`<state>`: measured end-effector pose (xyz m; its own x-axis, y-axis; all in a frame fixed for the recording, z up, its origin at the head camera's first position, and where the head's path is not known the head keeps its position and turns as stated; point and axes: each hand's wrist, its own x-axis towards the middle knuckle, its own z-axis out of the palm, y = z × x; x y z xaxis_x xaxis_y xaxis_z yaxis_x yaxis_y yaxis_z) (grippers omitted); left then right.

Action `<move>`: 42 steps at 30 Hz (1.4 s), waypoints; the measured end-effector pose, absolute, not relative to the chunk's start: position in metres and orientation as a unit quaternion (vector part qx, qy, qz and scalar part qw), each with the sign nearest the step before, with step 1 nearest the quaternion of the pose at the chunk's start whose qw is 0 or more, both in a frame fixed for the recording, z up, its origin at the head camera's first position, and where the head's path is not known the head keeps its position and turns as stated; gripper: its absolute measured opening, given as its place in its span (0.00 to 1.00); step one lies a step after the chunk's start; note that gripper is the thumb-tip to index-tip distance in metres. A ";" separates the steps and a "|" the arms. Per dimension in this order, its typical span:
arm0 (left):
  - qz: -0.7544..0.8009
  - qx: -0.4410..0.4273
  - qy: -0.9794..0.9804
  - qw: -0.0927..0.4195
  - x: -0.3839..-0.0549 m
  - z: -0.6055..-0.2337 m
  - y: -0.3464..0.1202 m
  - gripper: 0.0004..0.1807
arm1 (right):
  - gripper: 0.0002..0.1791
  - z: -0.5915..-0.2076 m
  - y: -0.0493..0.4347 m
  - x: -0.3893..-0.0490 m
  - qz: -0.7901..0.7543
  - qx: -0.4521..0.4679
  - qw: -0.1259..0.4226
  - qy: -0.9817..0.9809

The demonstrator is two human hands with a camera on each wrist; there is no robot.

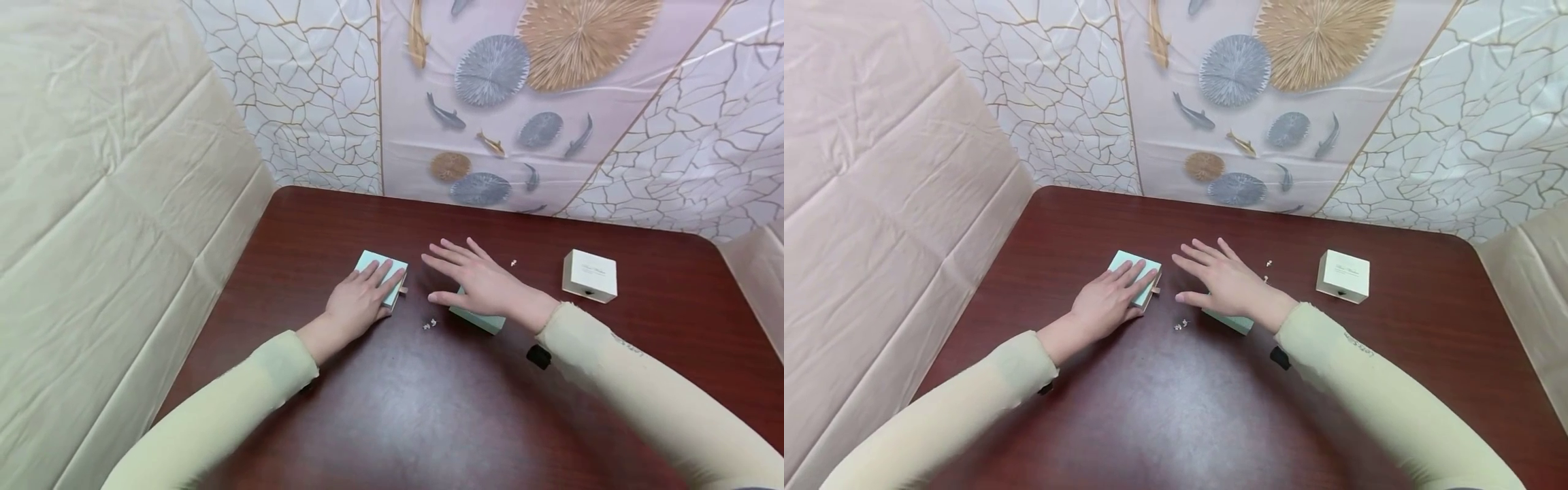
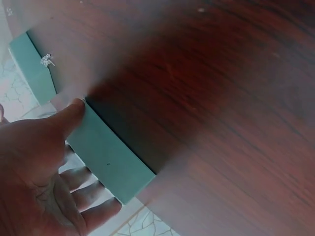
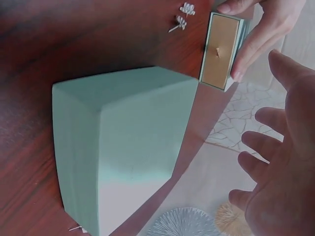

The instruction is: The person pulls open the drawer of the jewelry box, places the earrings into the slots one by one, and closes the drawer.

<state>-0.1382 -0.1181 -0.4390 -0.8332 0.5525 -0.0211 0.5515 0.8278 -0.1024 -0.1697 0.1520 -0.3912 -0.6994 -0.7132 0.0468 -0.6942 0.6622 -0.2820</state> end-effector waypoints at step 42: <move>0.052 -0.239 -0.969 -0.038 -0.171 -0.436 -0.113 0.44 | 0.24 -0.411 0.112 -0.231 -0.137 -0.402 0.127 0.897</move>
<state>-0.1712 -0.1128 -0.4361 -0.8831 0.4588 -0.0977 0.4667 0.8805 -0.0836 -0.2308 0.1119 -0.4107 -0.6451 -0.7550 -0.1172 -0.6855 0.6397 -0.3478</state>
